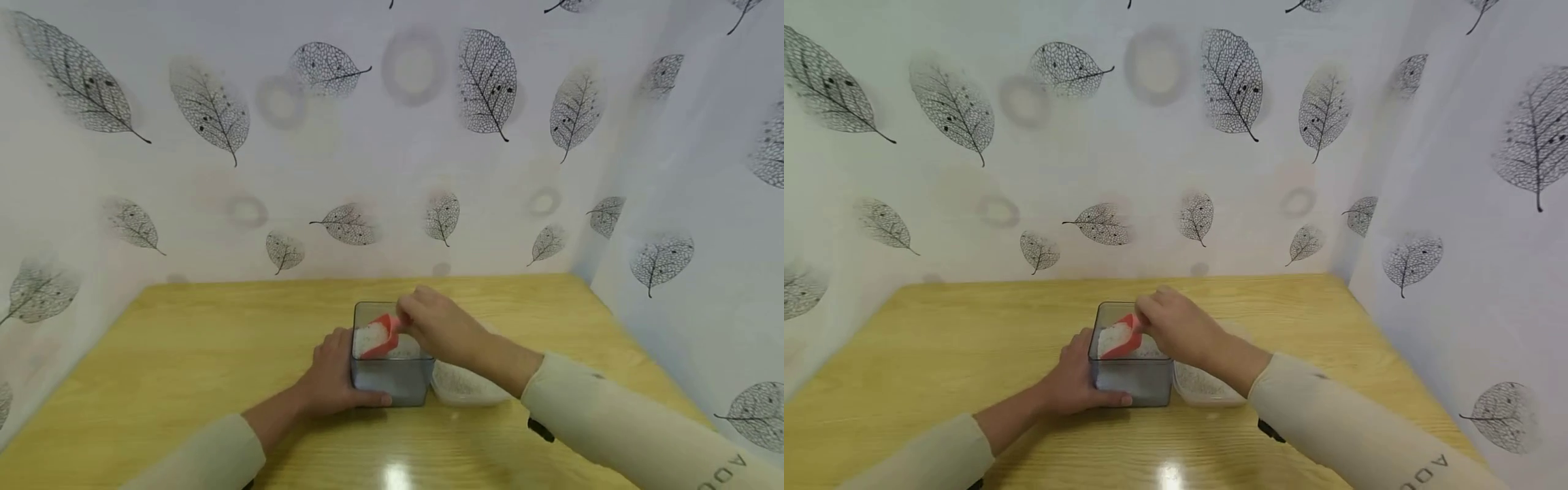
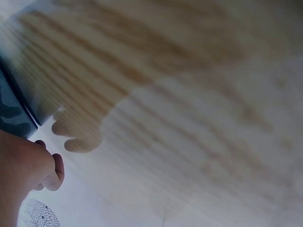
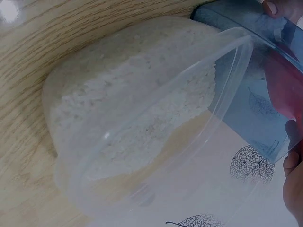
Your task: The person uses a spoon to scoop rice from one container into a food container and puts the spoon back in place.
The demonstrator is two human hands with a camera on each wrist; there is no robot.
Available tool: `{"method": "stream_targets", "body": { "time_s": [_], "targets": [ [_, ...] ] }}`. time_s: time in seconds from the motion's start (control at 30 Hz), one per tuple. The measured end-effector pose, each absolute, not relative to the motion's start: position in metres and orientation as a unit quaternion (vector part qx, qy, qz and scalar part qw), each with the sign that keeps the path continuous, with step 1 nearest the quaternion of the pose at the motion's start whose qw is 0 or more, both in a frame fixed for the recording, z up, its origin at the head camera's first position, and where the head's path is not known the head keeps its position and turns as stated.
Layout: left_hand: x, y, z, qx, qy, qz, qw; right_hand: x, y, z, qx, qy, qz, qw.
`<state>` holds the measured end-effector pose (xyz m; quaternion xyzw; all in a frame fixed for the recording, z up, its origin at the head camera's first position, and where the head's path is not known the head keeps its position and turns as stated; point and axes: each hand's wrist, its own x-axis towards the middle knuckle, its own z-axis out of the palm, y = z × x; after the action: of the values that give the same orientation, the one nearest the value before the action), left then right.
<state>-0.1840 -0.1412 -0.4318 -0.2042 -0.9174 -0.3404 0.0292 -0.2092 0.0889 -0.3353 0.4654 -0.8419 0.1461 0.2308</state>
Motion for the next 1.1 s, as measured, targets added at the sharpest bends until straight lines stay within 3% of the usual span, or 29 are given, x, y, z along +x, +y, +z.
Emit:
{"method": "stream_targets", "body": {
  "time_s": [0.1,0.33,0.67,1.1],
  "targets": [
    [-0.18,-0.141,-0.434,-0.201,-0.914,-0.35,0.038,-0.205,0.09,-0.34,0.451,-0.846,0.166,0.23],
    [-0.159,-0.142,-0.451,-0.199,-0.915,-0.351,-0.001,-0.18,0.095,-0.357,0.413,-0.869,0.203,0.185],
    [-0.18,-0.144,-0.434,-0.197,-0.916,-0.349,0.031,-0.195,0.104,-0.338,0.397,-0.856,0.237,0.231],
    [-0.187,-0.141,-0.427,-0.202,-0.916,-0.345,0.027,-0.198,0.123,-0.337,0.376,-0.841,0.282,0.267]
  ]
}}
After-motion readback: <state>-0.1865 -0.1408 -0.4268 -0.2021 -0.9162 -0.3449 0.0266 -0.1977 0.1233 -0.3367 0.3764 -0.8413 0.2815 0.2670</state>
